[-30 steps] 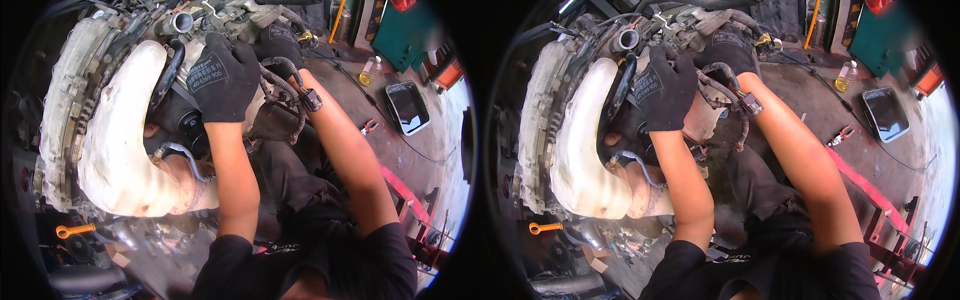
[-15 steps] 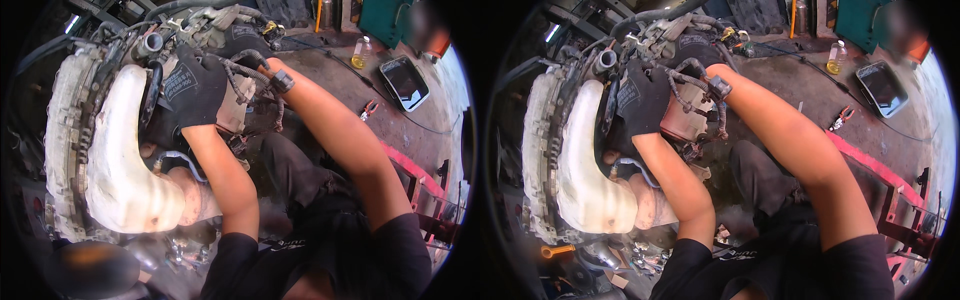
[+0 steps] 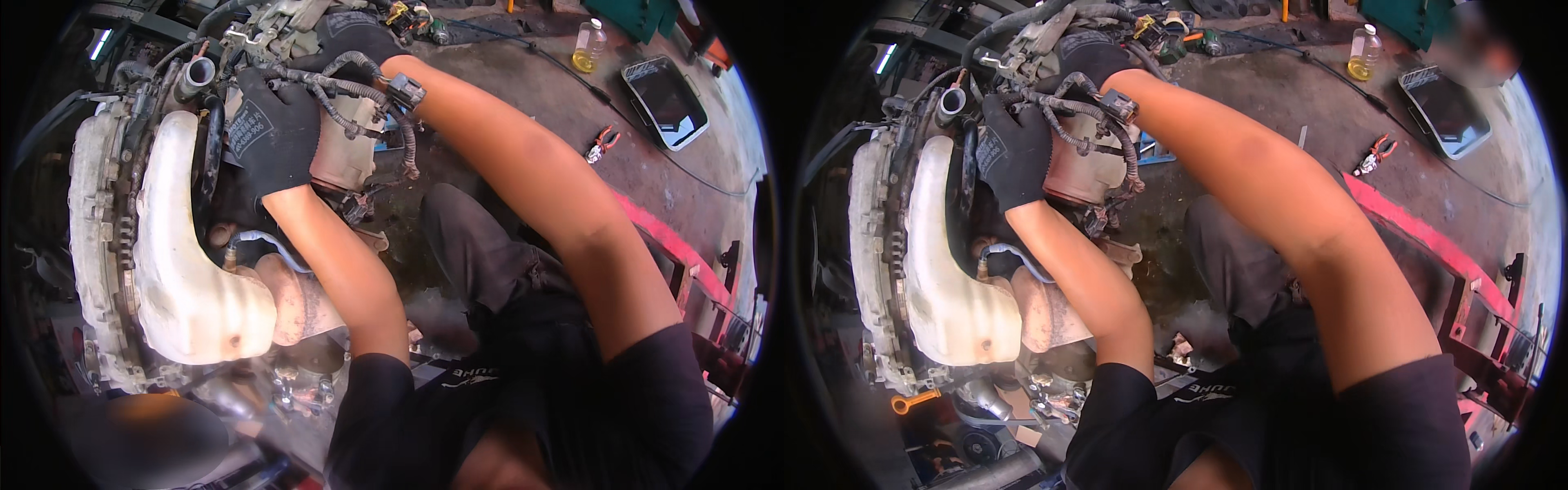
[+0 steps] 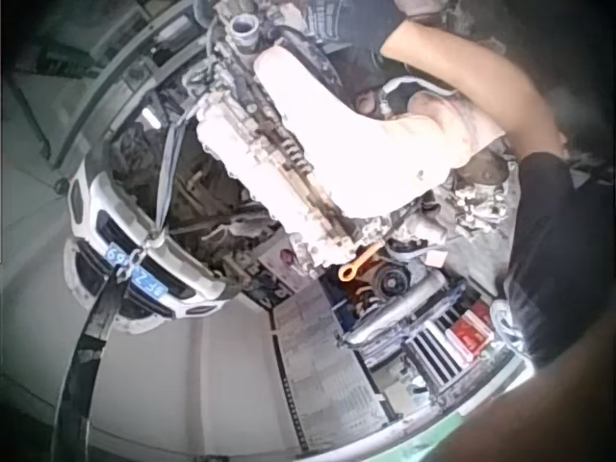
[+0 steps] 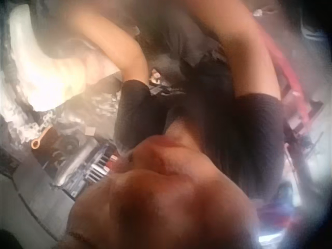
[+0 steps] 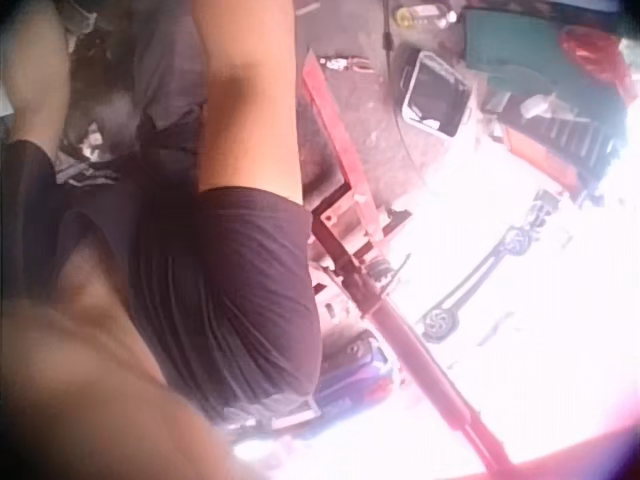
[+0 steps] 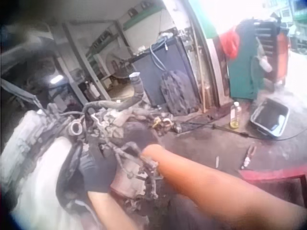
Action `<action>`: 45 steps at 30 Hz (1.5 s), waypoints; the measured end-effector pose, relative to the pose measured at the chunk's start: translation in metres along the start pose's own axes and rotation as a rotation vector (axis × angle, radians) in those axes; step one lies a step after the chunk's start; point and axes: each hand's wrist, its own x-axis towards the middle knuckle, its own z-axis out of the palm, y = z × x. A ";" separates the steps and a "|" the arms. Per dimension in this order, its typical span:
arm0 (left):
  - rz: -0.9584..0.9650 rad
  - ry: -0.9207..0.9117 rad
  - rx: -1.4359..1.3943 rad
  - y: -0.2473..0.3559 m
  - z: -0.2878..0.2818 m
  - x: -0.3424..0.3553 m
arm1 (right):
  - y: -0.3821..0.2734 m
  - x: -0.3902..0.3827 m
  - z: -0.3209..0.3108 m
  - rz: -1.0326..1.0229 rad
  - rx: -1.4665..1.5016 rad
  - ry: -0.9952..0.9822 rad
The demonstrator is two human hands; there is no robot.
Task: The person works on a car engine, disconnecting and reconnecting electrical connectors and spark plug wires. They manipulate hoses and components within the engine bay using gloved hands.
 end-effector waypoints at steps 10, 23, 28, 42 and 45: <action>0.006 0.091 -0.128 0.017 0.001 -0.002 | -0.030 -0.091 -0.122 -0.133 0.209 -0.066; -0.281 -0.530 -0.872 0.046 0.014 -0.074 | -0.002 -0.121 -0.093 0.638 1.106 -0.292; -0.659 -0.707 -1.857 0.023 0.054 -0.068 | -0.009 -0.114 -0.118 0.658 1.002 -0.323; -0.591 -0.515 -1.570 0.070 0.050 -0.053 | 0.047 -0.132 -0.053 0.382 0.424 -0.172; -0.563 -0.559 -1.352 0.080 0.039 -0.058 | 0.044 -0.134 -0.068 0.366 0.721 -0.164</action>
